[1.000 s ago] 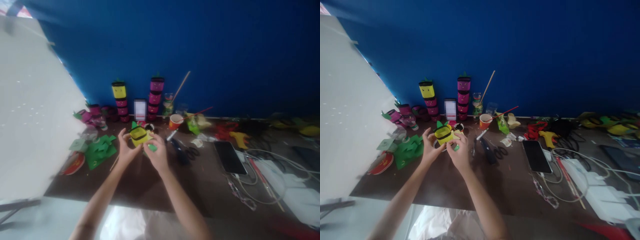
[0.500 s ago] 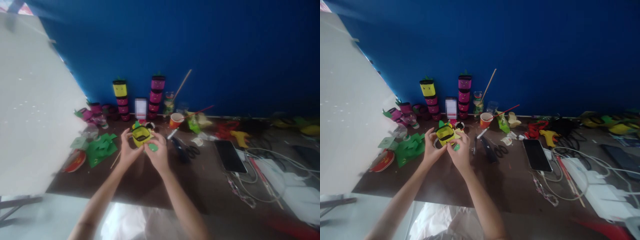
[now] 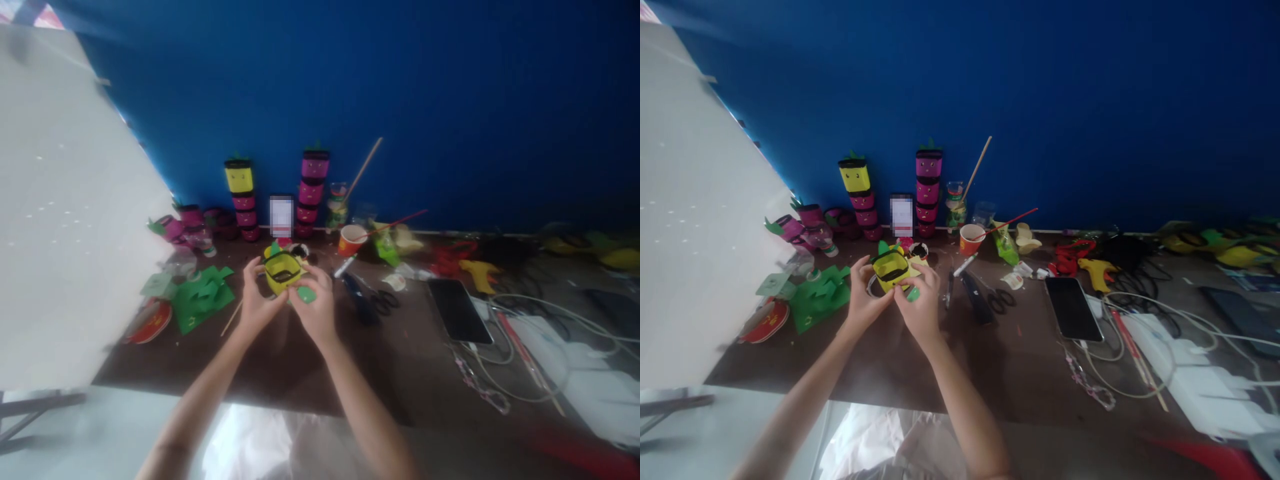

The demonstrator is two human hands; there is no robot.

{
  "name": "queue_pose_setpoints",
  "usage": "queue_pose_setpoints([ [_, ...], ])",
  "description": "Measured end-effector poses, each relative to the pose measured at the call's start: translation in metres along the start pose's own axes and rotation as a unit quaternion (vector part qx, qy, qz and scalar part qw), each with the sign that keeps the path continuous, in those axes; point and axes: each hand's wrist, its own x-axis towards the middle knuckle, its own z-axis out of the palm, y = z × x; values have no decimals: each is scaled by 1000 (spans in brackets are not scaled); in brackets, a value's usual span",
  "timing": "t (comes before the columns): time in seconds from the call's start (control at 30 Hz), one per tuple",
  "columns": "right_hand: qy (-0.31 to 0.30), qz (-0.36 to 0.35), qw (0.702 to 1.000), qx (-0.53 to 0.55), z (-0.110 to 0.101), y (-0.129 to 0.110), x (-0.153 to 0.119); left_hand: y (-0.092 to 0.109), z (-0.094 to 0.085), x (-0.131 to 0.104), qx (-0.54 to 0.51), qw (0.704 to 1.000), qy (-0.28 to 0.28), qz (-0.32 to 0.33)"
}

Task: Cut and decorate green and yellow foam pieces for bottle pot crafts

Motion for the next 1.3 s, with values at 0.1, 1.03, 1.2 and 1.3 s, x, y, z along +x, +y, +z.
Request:
queue_pose_setpoints([
  [0.1, 2, 1, 1000, 0, 0, 0, -1, 1, 0, 0, 5, 1000, -1, 4],
  [1.03, 6, -16, 1000, -24, 7, 2, -5, 1, -7, -1, 13, 1000, -13, 11],
  [1.2, -4, -15, 1000, -24, 7, 3, -5, 0, -7, -2, 20, 1000, -6, 11],
  [1.3, -5, -14, 1000, -24, 8, 3, -5, 0, -8, -3, 20, 1000, -8, 11],
])
